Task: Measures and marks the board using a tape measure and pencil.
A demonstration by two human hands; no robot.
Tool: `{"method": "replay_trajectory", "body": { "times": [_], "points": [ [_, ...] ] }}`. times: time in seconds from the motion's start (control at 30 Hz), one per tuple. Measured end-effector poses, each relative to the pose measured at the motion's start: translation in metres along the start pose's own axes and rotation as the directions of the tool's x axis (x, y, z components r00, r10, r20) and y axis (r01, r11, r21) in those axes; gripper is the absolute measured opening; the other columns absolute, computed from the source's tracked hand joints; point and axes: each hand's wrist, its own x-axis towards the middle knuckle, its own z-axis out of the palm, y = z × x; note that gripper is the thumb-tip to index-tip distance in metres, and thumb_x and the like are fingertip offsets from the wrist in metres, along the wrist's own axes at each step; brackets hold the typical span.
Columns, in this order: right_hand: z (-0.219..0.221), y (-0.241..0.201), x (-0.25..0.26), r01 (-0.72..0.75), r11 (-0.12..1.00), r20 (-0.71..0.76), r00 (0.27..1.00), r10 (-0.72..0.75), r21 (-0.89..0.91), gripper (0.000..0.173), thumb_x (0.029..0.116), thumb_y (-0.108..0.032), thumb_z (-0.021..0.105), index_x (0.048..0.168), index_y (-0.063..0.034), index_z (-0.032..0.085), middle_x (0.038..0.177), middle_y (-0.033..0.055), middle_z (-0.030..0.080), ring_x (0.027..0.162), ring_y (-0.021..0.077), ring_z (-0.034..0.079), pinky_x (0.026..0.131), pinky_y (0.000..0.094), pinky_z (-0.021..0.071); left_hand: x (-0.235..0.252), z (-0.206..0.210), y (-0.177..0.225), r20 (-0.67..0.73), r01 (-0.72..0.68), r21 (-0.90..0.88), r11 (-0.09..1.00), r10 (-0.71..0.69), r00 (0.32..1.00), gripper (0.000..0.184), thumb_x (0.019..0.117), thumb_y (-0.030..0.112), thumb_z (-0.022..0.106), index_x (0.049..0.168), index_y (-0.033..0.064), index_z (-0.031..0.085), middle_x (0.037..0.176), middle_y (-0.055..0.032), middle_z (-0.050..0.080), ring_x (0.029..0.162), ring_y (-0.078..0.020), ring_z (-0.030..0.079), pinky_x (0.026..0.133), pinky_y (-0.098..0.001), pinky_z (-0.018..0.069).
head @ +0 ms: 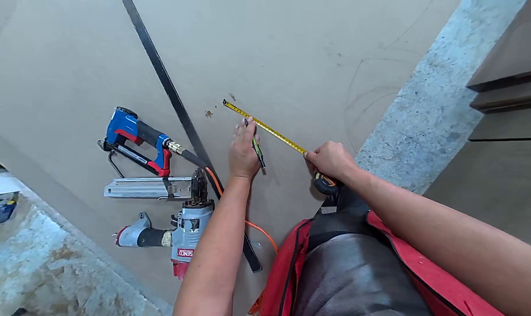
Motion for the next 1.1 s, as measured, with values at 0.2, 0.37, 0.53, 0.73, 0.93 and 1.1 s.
{"method": "replay_trajectory", "body": {
  "times": [0.2, 0.37, 0.53, 0.73, 0.93, 1.1],
  "points": [
    [-0.001, -0.002, -0.001, -0.004, 1.000, 0.008, 1.000, 0.004, -0.003, 0.057, 0.1011, -0.057, 0.050, 0.068, -0.0134, 0.068, 0.072, 0.0068, 0.069, 0.072, 0.0260, 0.068, 0.063, 0.0534, 0.0515, -0.003, -0.001, 0.000, -0.021, 0.013, -0.005, 1.000, -0.013, 1.000, 0.039, 0.1087, 0.021, 0.044, 0.142, 0.0081, 0.060, 0.149, -0.0067, 0.058, 0.143, -0.0223, 0.051, 0.124, -0.0420, 0.0338],
    [0.001, -0.003, 0.000, -0.012, 1.000, 0.015, 1.000, 0.012, 0.006, 0.058, 0.1012, -0.058, 0.050, 0.068, -0.0146, 0.068, 0.073, 0.0050, 0.070, 0.072, 0.0250, 0.068, 0.063, 0.0531, 0.0516, -0.003, -0.003, 0.000, -0.028, 0.034, 0.003, 0.999, -0.034, 0.999, 0.041, 0.1087, 0.021, 0.044, 0.146, 0.0086, 0.057, 0.148, -0.0068, 0.059, 0.142, -0.0219, 0.051, 0.124, -0.0416, 0.0345],
    [0.000, -0.001, 0.002, 0.006, 1.000, 0.000, 1.000, -0.006, -0.014, 0.058, 0.1014, -0.058, 0.050, 0.068, -0.0141, 0.068, 0.072, 0.0059, 0.069, 0.071, 0.0257, 0.068, 0.063, 0.0527, 0.0514, 0.000, -0.002, 0.001, -0.022, 0.065, -0.007, 0.998, -0.065, 0.998, 0.042, 0.1090, 0.023, 0.041, 0.146, 0.0089, 0.055, 0.151, -0.0070, 0.057, 0.146, -0.0219, 0.046, 0.125, -0.0409, 0.0327],
    [0.000, -0.001, 0.001, 0.009, 1.000, 0.015, 1.000, -0.009, -0.014, 0.058, 0.1018, -0.058, 0.050, 0.068, -0.0144, 0.068, 0.072, 0.0055, 0.070, 0.072, 0.0249, 0.068, 0.064, 0.0529, 0.0509, -0.004, -0.002, -0.003, -0.052, 0.095, -0.008, 0.995, -0.096, 0.994, 0.043, 0.1091, 0.024, 0.041, 0.148, 0.0094, 0.054, 0.153, -0.0068, 0.055, 0.146, -0.0220, 0.046, 0.125, -0.0415, 0.0323],
    [-0.001, -0.002, 0.000, 0.025, 0.999, 0.018, 1.000, -0.025, -0.022, 0.057, 0.1008, -0.058, 0.053, 0.067, -0.0136, 0.067, 0.072, 0.0081, 0.066, 0.072, 0.0274, 0.066, 0.062, 0.0536, 0.0501, -0.003, -0.019, 0.003, -0.088, 0.213, -0.387, 0.897, -0.265, 0.960, 0.043, 0.1106, 0.024, 0.041, 0.146, 0.0029, 0.052, 0.139, -0.0102, 0.065, 0.131, -0.0174, 0.061, 0.113, -0.0393, 0.0486],
    [-0.001, 0.001, 0.002, 0.011, 1.000, 0.032, 0.999, -0.011, -0.021, 0.057, 0.1007, -0.058, 0.052, 0.067, -0.0141, 0.068, 0.072, 0.0070, 0.068, 0.072, 0.0264, 0.067, 0.063, 0.0538, 0.0503, 0.013, -0.040, 0.008, 0.106, 0.407, -0.684, 0.605, -0.470, 0.876, 0.028, 0.1054, 0.026, 0.059, 0.118, 0.0049, 0.073, 0.089, -0.0037, 0.075, 0.072, -0.0102, 0.069, 0.069, -0.0291, 0.0602]
  ]
}}
